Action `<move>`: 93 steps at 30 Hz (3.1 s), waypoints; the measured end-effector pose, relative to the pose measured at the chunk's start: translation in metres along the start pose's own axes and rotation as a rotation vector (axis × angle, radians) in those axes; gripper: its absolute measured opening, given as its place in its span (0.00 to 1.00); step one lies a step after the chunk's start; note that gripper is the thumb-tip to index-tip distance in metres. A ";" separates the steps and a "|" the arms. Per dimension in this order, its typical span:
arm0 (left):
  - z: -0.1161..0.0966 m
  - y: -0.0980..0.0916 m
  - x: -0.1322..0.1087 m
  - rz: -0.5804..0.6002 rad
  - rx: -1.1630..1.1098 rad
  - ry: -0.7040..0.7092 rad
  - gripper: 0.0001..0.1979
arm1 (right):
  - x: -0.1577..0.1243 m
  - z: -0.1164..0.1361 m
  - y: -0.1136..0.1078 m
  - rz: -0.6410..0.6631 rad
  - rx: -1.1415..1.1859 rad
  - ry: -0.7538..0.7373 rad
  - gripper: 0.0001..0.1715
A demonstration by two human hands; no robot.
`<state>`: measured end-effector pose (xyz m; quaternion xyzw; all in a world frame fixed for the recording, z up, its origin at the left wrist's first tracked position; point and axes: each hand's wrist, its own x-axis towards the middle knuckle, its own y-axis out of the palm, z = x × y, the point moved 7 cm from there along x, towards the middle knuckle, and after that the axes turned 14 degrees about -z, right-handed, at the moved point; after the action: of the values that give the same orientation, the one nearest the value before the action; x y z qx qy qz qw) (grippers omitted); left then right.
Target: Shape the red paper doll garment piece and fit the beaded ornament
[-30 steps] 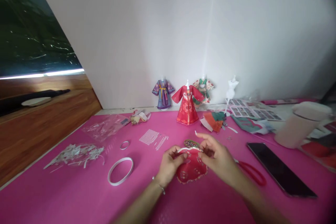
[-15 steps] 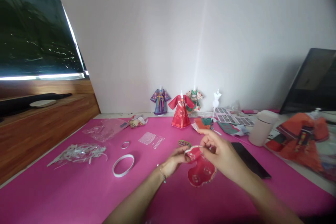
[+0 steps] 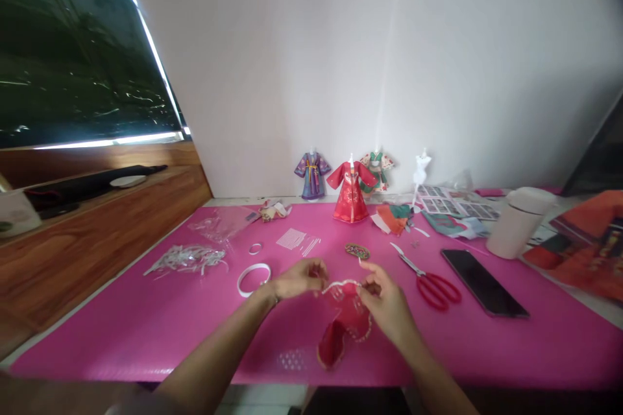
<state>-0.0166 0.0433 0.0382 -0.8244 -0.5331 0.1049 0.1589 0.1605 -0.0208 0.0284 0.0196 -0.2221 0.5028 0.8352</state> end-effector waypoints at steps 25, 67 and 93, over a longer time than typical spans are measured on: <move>-0.018 0.088 -0.044 -0.123 0.947 0.554 0.09 | 0.021 -0.057 -0.043 0.012 -0.188 0.122 0.28; -0.019 0.070 -0.060 -0.347 -0.194 -0.062 0.04 | -0.045 -0.027 -0.023 0.402 0.256 0.500 0.17; 0.063 -0.271 -0.039 -0.711 1.033 -0.453 0.15 | -0.007 -0.097 -0.053 0.281 -0.199 0.089 0.19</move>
<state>-0.2830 0.1207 0.0816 -0.3738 -0.6740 0.4586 0.4423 0.2368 -0.0285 -0.0517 -0.1167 -0.2341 0.5905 0.7634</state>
